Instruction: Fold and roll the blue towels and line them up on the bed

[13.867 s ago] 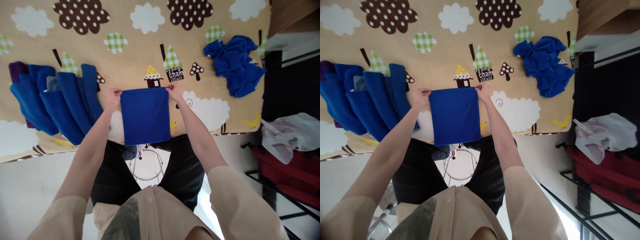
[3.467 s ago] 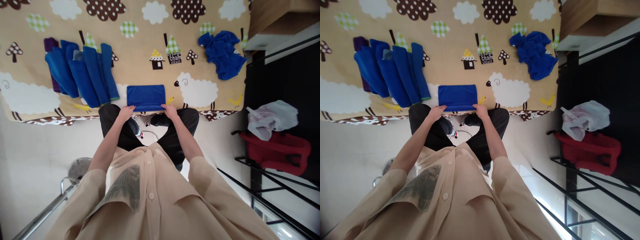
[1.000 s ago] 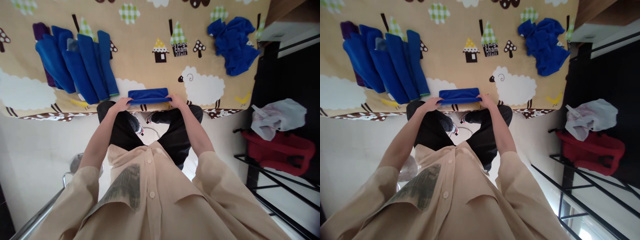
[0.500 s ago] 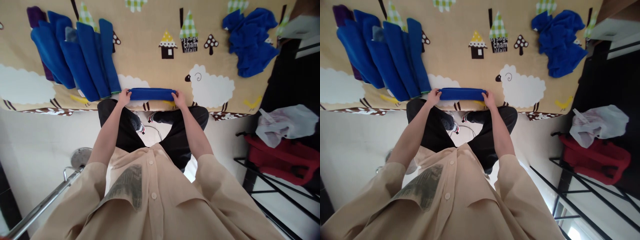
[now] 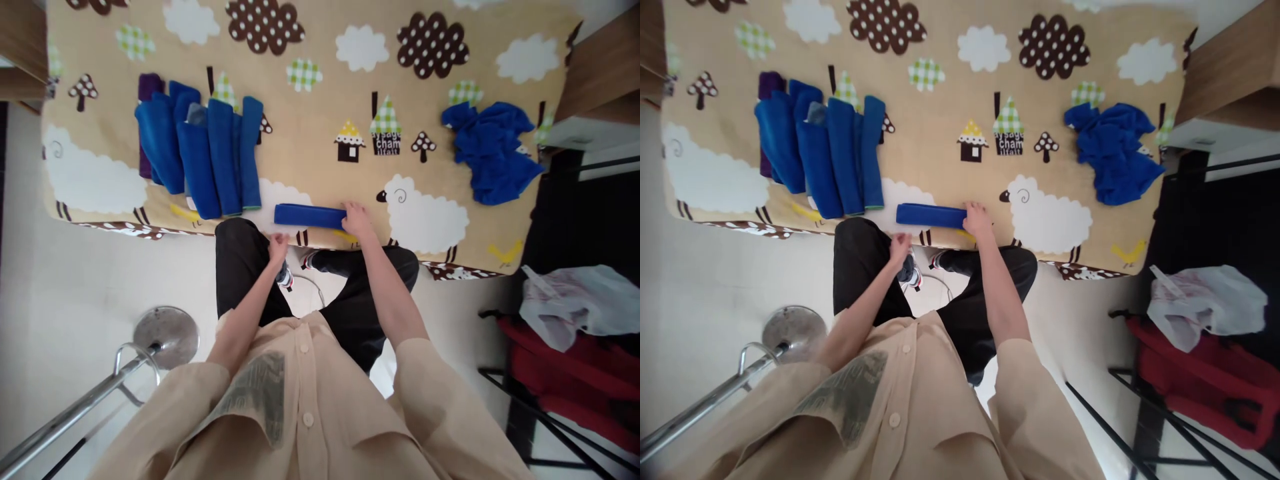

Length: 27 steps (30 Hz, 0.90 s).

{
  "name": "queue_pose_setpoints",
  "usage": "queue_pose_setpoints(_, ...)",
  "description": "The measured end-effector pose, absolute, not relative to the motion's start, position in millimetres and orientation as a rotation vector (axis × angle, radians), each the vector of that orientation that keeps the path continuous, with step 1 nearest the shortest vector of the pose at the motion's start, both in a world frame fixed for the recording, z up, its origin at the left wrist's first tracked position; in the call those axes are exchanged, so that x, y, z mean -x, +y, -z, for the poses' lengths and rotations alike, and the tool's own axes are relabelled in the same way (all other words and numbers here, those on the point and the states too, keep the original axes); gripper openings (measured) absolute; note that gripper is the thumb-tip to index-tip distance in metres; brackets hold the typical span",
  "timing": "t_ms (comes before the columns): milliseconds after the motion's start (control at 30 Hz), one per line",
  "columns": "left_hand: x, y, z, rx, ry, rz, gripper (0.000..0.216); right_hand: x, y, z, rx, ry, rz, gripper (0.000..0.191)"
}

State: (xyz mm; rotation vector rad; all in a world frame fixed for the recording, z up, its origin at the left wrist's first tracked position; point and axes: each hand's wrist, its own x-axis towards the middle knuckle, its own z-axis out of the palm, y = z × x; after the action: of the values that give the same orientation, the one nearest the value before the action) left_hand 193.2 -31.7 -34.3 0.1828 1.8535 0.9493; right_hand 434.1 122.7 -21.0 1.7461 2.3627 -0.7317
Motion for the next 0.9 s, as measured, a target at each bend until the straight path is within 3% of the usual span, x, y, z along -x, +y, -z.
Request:
queue_pose_setpoints(200, -216.0, -17.6, 35.7, -0.012, 1.465, -1.123, 0.032, -424.1, 134.6, 12.8, -1.525, 2.306, 0.715, 0.063)
queue_pose_setpoints(433, -203.0, 17.7, 40.1, 0.252, 1.368, -1.333, 0.030, -431.6, 148.7, 10.0, -1.411, 2.169, 0.821, 0.065)
queue_pose_setpoints(600, -200.6, 36.3, 28.1, 0.328, 1.315, -1.437, 0.040, -425.1, 138.4, -10.0, -1.377, 2.179, 0.774, 0.050)
queue_pose_setpoints(767, -153.0, 55.5, -13.0, -0.013, 1.174, -1.630, 0.047, -378.9, 129.4, -31.0, -1.457, 2.278, 0.902, 0.033)
queue_pose_setpoints(900, -66.6, 60.5, -54.7, -0.522, 1.225, -1.706, 0.058, -289.0, 122.3, -31.7, -1.596, 2.470, 1.055, 0.031)
